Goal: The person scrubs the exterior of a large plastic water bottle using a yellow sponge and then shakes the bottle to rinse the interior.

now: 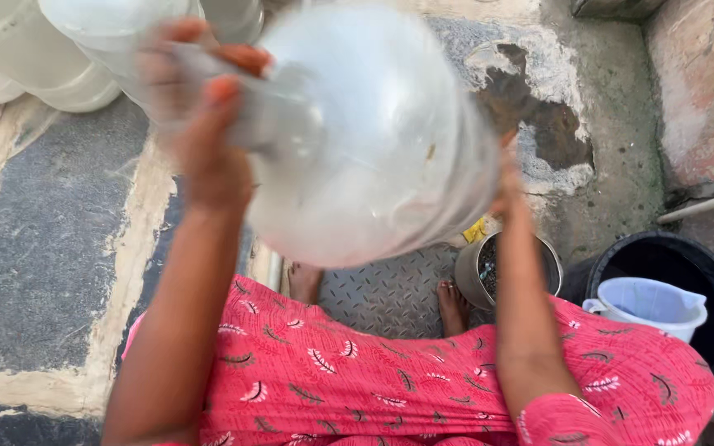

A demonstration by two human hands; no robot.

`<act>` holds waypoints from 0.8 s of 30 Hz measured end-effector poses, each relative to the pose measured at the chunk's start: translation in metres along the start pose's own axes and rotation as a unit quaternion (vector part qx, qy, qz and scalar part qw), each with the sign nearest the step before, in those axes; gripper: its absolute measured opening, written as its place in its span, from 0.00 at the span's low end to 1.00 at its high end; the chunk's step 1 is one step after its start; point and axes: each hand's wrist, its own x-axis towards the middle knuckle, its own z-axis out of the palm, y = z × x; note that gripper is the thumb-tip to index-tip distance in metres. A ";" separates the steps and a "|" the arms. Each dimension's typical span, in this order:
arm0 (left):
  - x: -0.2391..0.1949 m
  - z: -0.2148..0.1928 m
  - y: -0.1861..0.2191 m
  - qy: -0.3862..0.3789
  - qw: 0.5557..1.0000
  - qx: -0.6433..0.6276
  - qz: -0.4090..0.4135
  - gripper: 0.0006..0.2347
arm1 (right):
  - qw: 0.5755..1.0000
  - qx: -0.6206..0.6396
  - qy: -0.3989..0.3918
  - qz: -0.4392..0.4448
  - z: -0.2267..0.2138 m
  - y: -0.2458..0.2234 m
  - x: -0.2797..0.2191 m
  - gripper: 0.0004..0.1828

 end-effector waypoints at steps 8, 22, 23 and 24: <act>0.010 0.004 0.014 0.051 0.997 0.057 -0.001 0.12 | 0.999 0.016 0.001 0.040 0.036 0.015 0.004 0.54; 0.003 0.002 -0.002 0.099 0.994 0.020 -0.051 0.12 | 0.994 -0.007 0.085 0.064 0.026 0.069 0.022 0.51; 0.004 0.002 -0.007 0.102 0.993 0.033 -0.050 0.12 | 0.993 -0.001 0.072 0.092 0.032 0.076 0.027 0.51; 0.002 -0.001 -0.006 0.068 0.996 0.042 -0.042 0.12 | 0.994 0.020 0.019 0.109 0.036 0.083 0.026 0.51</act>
